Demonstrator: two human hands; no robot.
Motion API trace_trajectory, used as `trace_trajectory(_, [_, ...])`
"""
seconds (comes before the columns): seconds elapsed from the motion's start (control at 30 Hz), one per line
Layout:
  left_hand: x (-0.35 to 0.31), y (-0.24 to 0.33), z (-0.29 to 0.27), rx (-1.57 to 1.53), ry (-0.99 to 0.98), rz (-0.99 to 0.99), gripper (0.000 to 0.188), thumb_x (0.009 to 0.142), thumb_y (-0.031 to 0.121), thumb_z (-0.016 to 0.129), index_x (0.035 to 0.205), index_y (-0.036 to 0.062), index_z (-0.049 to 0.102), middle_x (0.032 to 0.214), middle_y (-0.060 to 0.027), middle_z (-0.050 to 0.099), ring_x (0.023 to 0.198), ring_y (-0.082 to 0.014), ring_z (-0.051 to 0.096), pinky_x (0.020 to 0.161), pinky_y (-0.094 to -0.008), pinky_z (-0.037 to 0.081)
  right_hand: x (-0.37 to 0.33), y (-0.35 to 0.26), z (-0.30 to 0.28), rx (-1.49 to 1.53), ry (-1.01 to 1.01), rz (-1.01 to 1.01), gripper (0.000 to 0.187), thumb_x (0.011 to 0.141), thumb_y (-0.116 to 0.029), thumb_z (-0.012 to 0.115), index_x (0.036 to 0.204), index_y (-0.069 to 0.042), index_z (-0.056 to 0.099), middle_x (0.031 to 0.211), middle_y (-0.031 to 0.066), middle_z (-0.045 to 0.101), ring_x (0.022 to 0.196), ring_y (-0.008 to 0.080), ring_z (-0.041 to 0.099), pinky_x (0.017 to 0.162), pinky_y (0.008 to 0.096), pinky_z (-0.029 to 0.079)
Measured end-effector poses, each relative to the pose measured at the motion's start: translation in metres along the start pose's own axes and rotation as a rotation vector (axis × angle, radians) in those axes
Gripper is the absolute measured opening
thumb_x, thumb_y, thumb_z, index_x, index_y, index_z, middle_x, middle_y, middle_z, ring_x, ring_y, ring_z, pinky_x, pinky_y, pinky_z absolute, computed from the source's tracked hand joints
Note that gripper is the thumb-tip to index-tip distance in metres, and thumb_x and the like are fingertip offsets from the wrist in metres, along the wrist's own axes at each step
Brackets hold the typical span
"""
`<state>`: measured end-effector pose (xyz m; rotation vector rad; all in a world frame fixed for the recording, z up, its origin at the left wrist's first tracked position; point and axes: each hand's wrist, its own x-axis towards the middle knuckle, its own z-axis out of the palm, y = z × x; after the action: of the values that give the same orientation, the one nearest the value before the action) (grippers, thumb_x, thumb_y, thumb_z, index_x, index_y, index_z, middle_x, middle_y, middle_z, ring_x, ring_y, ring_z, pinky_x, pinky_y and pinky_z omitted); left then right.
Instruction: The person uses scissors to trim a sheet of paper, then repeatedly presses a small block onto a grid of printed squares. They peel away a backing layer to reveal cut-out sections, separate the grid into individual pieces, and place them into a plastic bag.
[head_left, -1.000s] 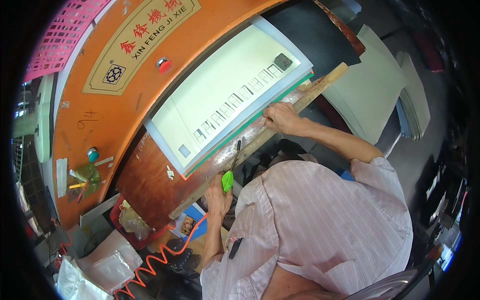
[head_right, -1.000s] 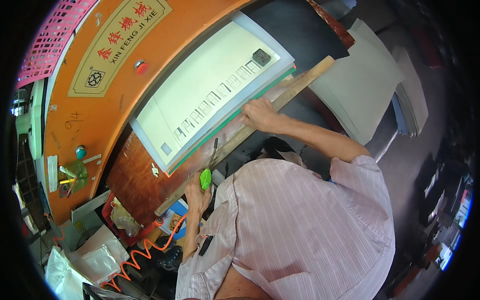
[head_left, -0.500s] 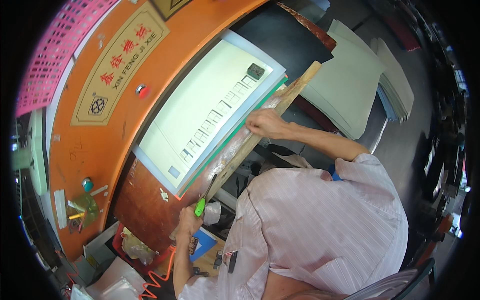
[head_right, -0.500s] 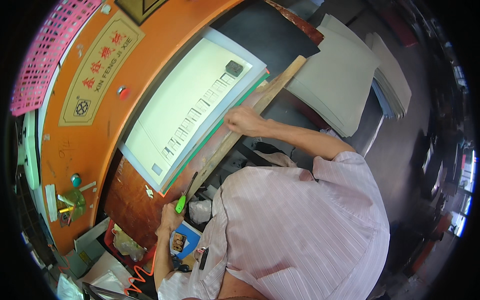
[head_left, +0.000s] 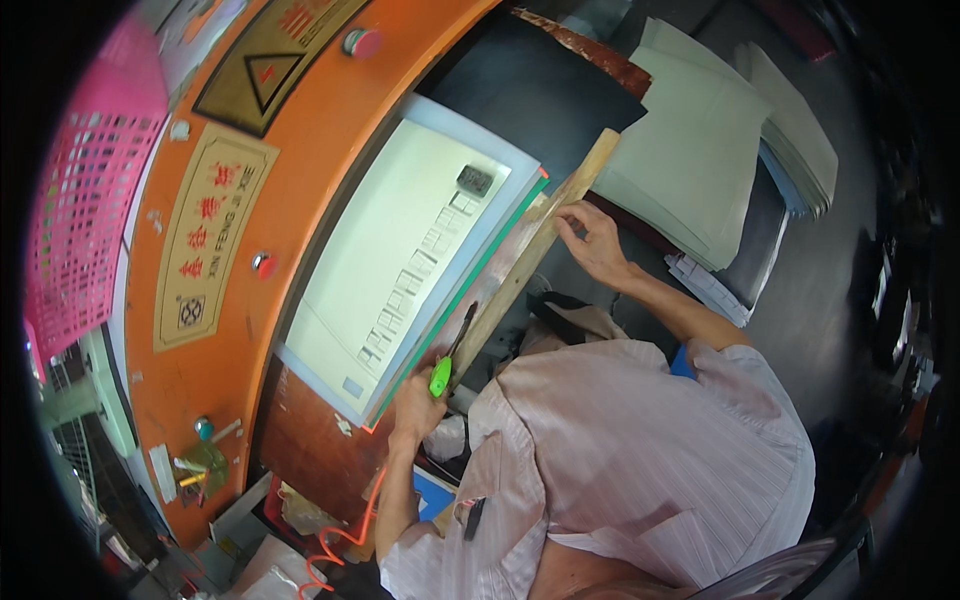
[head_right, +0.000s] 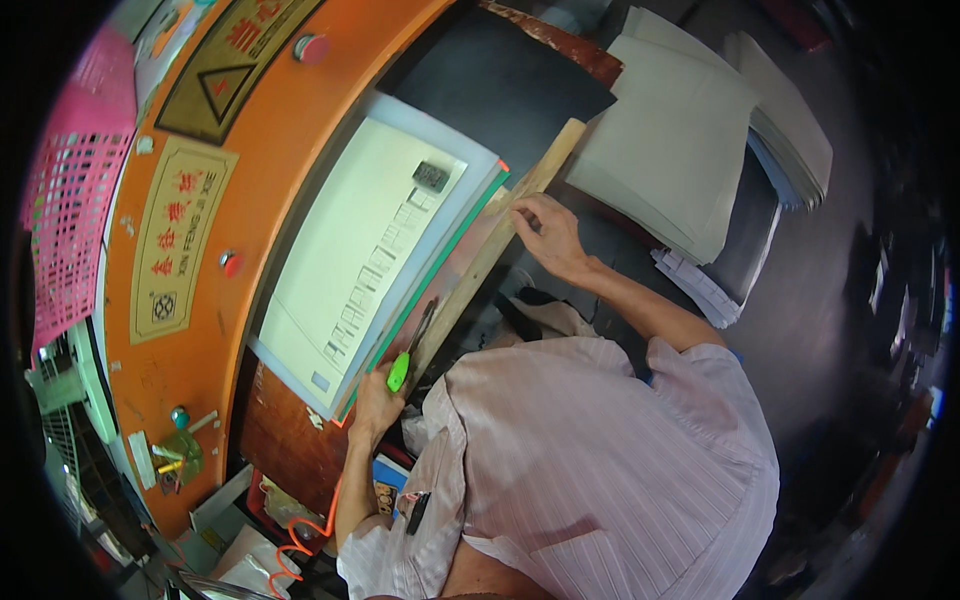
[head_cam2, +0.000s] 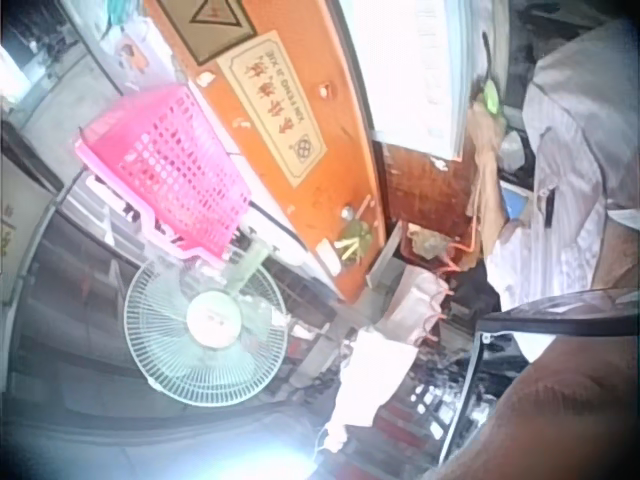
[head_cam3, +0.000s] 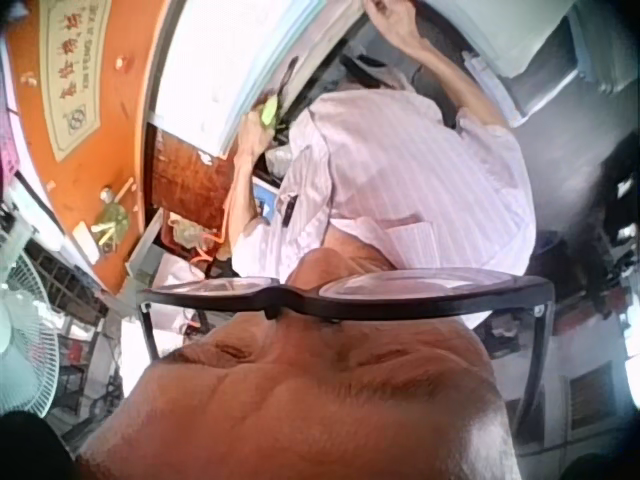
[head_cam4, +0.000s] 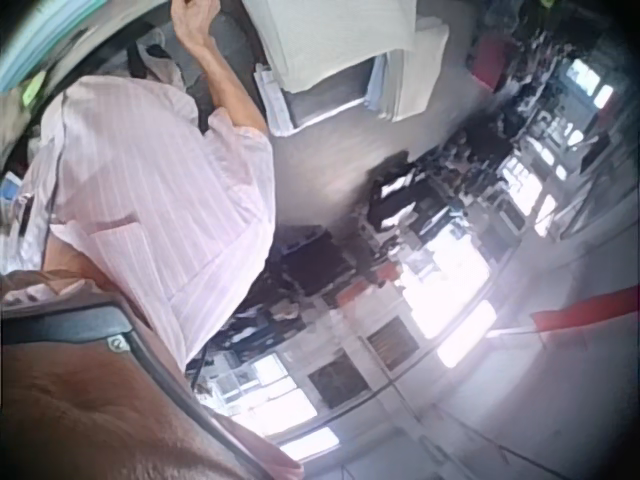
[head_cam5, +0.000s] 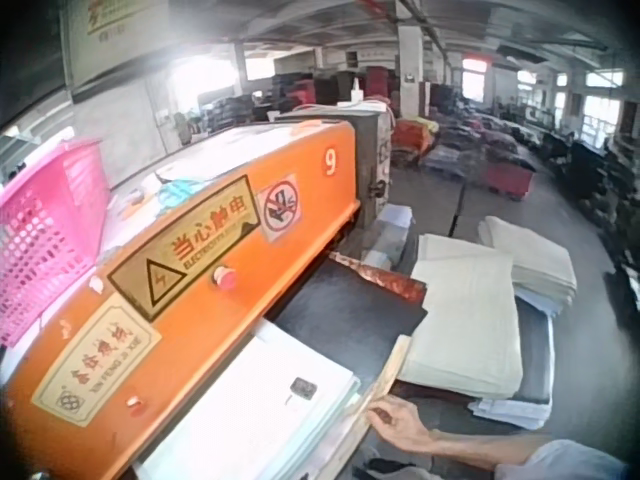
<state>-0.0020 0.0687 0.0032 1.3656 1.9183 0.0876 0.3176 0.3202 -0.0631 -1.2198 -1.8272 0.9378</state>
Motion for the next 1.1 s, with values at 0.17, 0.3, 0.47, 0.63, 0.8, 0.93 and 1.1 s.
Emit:
trace_trajectory(0.17, [-0.008,0.033,0.012,0.023,0.162,0.050,0.037,0.083,0.007,0.074,0.120,0.0031,0.070,0.098,-0.0307,0.071,0.097,-0.0506,0.068,0.088,-0.0569,0.054,0.043,0.020,-0.013,-0.065,0.050,-0.005,0.016,0.096,-0.009,0.070,0.109,0.001,0.070,0.096,0.0123,0.070,0.087,0.0241,0.071,0.076,0.0353,0.056])
trace_trajectory(0.3, [-0.028,0.044,0.024,-0.059,0.178,-0.167,0.037,0.081,0.003,0.074,0.118,0.0012,0.068,0.102,-0.0308,0.071,0.097,-0.0500,0.068,0.085,-0.0549,0.054,0.111,0.065,-0.045,-0.394,0.314,-0.171,0.029,0.092,-0.019,0.075,0.114,-0.002,0.067,0.109,0.0176,0.068,0.103,0.0358,0.065,0.092,0.0450,0.052])
trace_trajectory(0.47, [-0.043,0.039,0.043,-0.032,0.464,-0.140,0.044,0.072,-0.007,0.074,0.115,-0.0004,0.066,0.105,-0.0237,0.065,0.098,-0.0473,0.065,0.083,-0.0508,0.051,0.203,0.141,-0.113,-0.904,0.258,-0.016,0.050,0.087,-0.041,0.080,0.113,0.000,0.068,0.115,0.0221,0.068,0.110,0.0401,0.062,0.096,0.0484,0.051])
trace_trajectory(0.63, [-0.039,0.041,0.059,0.002,0.534,-0.149,0.046,0.070,-0.007,0.074,0.115,0.0012,0.066,0.110,-0.0200,0.060,0.109,-0.0435,0.058,0.094,-0.0500,0.047,0.256,0.164,-0.132,-0.807,-0.039,0.358,0.056,0.085,-0.058,0.081,0.102,-0.007,0.070,0.101,0.0154,0.075,0.098,0.0345,0.073,0.087,0.0475,0.057])
trace_trajectory(0.8, [-0.033,0.044,0.059,0.017,0.519,-0.166,0.050,0.073,-0.004,0.070,0.122,0.0021,0.065,0.119,-0.0216,0.063,0.109,-0.0452,0.057,0.096,-0.0516,0.047,0.278,0.163,-0.139,-0.692,-0.161,0.314,0.046,0.092,-0.051,0.077,0.083,-0.009,0.059,0.085,0.0121,0.072,0.089,0.0341,0.073,0.077,0.0487,0.054])
trace_trajectory(0.93, [-0.034,0.043,0.054,0.010,0.433,-0.191,0.052,0.071,-0.003,0.070,0.122,0.0010,0.063,0.118,-0.0234,0.062,0.109,-0.0474,0.056,0.096,-0.0536,0.046,0.281,0.174,-0.122,-0.603,-0.035,0.149,0.035,0.097,-0.037,0.072,0.084,-0.007,0.062,0.086,0.0168,0.072,0.087,0.0387,0.072,0.076,0.0524,0.054])
trace_trajectory(1.1, [-0.032,0.046,0.053,0.039,0.450,-0.202,0.047,0.070,-0.005,0.073,0.116,0.0015,0.064,0.110,-0.0218,0.062,0.104,-0.0467,0.057,0.090,-0.0543,0.046,0.298,0.185,-0.098,-0.673,0.107,-0.197,0.030,0.101,-0.029,0.067,0.086,-0.003,0.064,0.086,0.0223,0.071,0.082,0.0430,0.071,0.071,0.0539,0.055])
